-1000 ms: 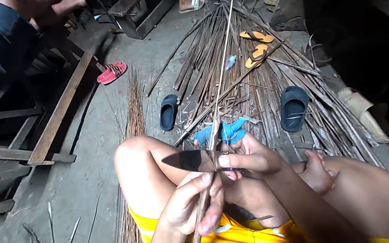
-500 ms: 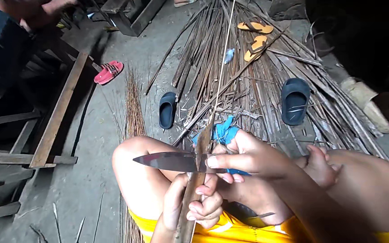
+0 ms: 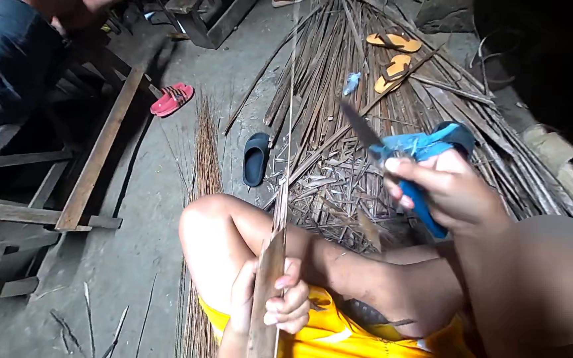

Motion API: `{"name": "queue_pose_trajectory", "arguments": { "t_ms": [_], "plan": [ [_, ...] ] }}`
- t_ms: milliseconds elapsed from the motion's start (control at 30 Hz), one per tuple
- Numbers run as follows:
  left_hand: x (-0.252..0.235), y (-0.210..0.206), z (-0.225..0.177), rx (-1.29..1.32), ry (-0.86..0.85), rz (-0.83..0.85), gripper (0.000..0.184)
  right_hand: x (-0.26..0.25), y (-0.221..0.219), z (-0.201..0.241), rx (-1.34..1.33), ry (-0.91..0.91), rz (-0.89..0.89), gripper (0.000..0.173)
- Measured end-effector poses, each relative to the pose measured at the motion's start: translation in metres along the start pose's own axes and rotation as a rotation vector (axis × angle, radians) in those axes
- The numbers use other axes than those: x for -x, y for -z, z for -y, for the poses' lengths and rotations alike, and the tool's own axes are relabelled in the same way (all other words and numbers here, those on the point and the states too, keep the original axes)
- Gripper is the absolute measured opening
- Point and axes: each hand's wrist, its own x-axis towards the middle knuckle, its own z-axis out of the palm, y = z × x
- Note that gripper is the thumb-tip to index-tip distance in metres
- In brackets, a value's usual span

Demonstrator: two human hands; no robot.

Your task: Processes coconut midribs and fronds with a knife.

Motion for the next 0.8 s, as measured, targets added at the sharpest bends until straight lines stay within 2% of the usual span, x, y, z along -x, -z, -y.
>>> {"name": "queue_pose_trajectory", "arguments": {
  "t_ms": [100,200,267,333,433,500,567,700,800],
  "plan": [
    [-0.016,0.008,-0.001,-0.004,0.015,0.046,0.023,0.011,-0.018,-0.001,0.023,-0.055,0.244,0.014],
    [-0.025,0.003,0.001,-0.144,-0.081,-0.11,0.015,0.017,-0.034,-0.006,-0.03,-0.154,0.365,0.008],
    [-0.029,-0.004,0.005,-0.493,-0.227,-0.305,0.023,0.019,-0.044,-0.01,-0.047,-0.203,0.348,0.009],
    [-0.03,-0.006,0.006,-0.782,-0.31,-0.374,0.034,0.019,-0.05,-0.015,-0.064,-0.233,0.309,0.011],
    [-0.024,-0.008,0.003,-0.978,-0.285,-0.382,0.027,0.02,-0.056,-0.015,-0.087,-0.261,0.313,0.014],
    [-0.024,-0.014,0.005,-1.177,-0.29,-0.509,0.02,0.024,-0.059,-0.014,-0.085,-0.285,0.377,0.016],
    [-0.024,-0.015,0.008,-1.491,-0.352,-0.622,0.02,0.027,-0.063,-0.015,-0.124,-0.323,0.404,0.015],
    [-0.031,-0.015,0.018,-2.143,-0.52,-0.673,0.022,0.024,-0.062,-0.021,-0.244,-0.401,0.481,0.018],
    [-0.034,-0.012,0.025,-2.413,-0.602,-0.72,0.014,0.023,-0.061,-0.024,-0.246,-0.426,0.544,0.022]
  ]
}}
